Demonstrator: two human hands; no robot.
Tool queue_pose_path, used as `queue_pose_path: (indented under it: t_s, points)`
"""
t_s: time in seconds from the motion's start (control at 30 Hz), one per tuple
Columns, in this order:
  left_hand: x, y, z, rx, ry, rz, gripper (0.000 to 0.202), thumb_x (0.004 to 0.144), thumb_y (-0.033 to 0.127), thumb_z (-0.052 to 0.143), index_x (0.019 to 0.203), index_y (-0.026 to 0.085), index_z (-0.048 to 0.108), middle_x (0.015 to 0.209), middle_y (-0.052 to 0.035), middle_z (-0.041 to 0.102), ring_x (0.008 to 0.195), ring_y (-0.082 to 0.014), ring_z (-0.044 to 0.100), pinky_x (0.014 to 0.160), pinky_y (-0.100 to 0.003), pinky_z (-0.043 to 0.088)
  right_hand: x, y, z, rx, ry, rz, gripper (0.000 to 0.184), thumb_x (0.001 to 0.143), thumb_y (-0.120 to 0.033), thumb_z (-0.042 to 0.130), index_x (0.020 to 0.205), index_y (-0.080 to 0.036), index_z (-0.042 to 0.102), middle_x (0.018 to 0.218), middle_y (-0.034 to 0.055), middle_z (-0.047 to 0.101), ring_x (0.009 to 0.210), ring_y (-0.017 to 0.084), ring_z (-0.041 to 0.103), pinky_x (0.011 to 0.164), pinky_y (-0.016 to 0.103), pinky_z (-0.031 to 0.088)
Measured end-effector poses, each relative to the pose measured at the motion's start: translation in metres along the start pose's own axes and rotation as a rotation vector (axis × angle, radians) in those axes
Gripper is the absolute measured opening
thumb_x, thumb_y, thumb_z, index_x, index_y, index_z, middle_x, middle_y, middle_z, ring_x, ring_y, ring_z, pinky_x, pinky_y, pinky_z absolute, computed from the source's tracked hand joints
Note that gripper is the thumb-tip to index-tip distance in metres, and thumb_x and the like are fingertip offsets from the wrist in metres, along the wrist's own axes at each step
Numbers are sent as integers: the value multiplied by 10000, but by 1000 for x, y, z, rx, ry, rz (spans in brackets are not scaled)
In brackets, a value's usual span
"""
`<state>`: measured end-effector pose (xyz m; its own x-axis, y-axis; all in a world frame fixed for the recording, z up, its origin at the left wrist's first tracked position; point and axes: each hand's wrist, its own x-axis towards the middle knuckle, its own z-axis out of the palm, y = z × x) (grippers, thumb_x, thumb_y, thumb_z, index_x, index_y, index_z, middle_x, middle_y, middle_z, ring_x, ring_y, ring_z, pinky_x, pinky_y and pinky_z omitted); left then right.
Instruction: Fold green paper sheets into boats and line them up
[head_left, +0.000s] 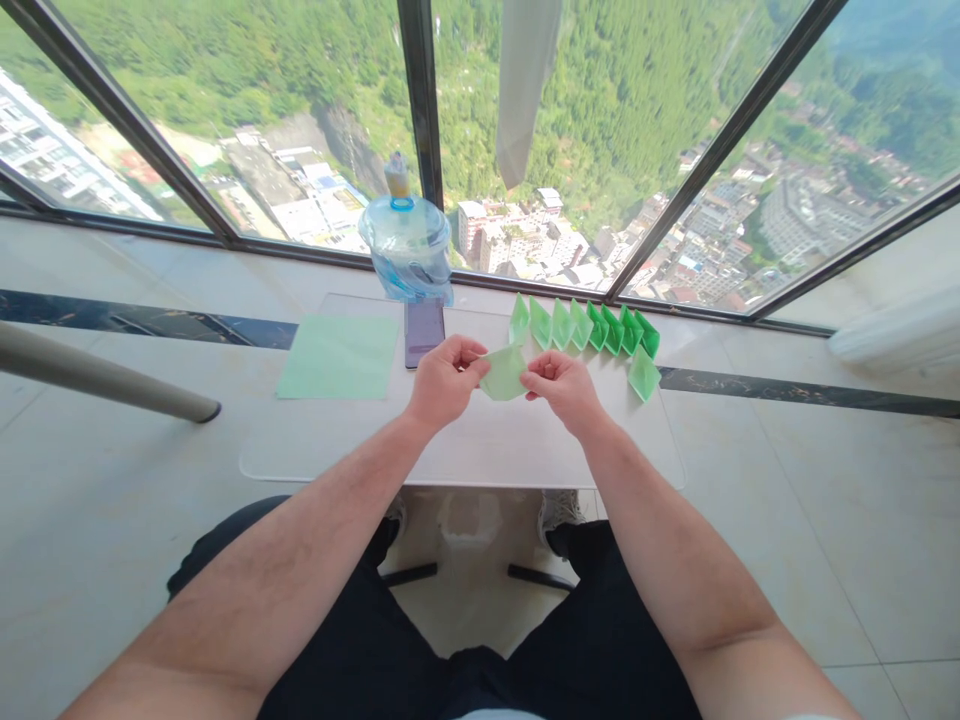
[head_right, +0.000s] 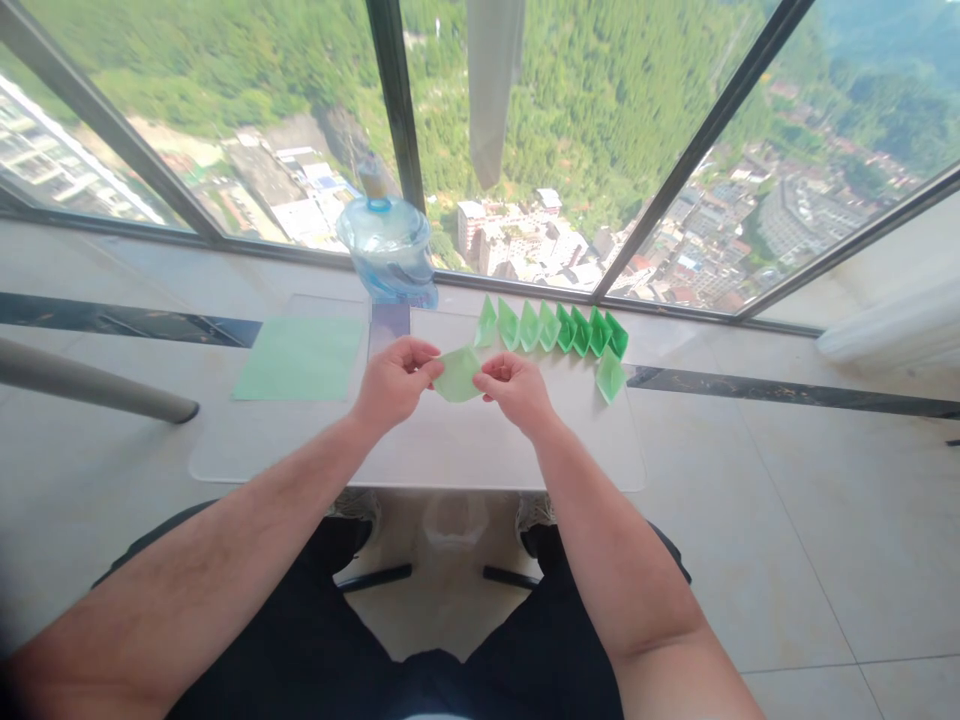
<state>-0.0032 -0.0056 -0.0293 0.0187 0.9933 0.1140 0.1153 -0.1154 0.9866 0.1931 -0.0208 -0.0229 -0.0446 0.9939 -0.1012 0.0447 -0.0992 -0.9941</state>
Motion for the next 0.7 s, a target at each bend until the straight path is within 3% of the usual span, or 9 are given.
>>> queue_pose_path:
  t_s: [0.13, 0.27, 0.33, 0.47, 0.7]
  points:
    - [2, 3, -1, -83, -18, -27, 228, 706, 327, 756, 821, 178, 627, 692, 11, 645, 606, -132, 613, 565, -257, 528, -2, -1, -2, -37, -77, 33, 351, 698, -478, 791, 771, -169, 643, 623, 21, 693, 563, 147, 655, 512, 243, 499]
    - [0, 11, -3, -142, -182, -124, 314, 705, 363, 771, 897, 173, 610, 659, 10, 675, 559, -144, 644, 578, -292, 557, -2, -2, -5, -20, 5, -20, 348, 723, -484, 784, 734, -172, 630, 546, -3, 654, 487, 124, 610, 490, 235, 483]
    - [-1, 14, -4, -150, -218, -159, 317, 702, 368, 775, 879, 167, 605, 628, 4, 676, 541, -155, 651, 567, -301, 564, -2, -5, -7, -5, -49, -34, 353, 738, -501, 773, 790, -174, 650, 564, -8, 659, 502, 129, 623, 504, 242, 495]
    - [-4, 14, -1, -155, -175, -170, 302, 701, 358, 781, 842, 165, 597, 653, -14, 704, 522, -154, 659, 552, -293, 566, -6, -11, -5, -15, -196, -15, 381, 729, -487, 784, 928, -175, 689, 602, -7, 673, 536, 144, 641, 513, 251, 503]
    - [-8, 13, 4, -176, -318, -205, 340, 696, 328, 790, 921, 176, 585, 635, 0, 701, 589, -189, 705, 569, -311, 593, -9, -10, 5, -58, -69, -19, 239, 676, -352, 799, 780, -164, 695, 586, -23, 628, 504, 110, 560, 450, 222, 424]
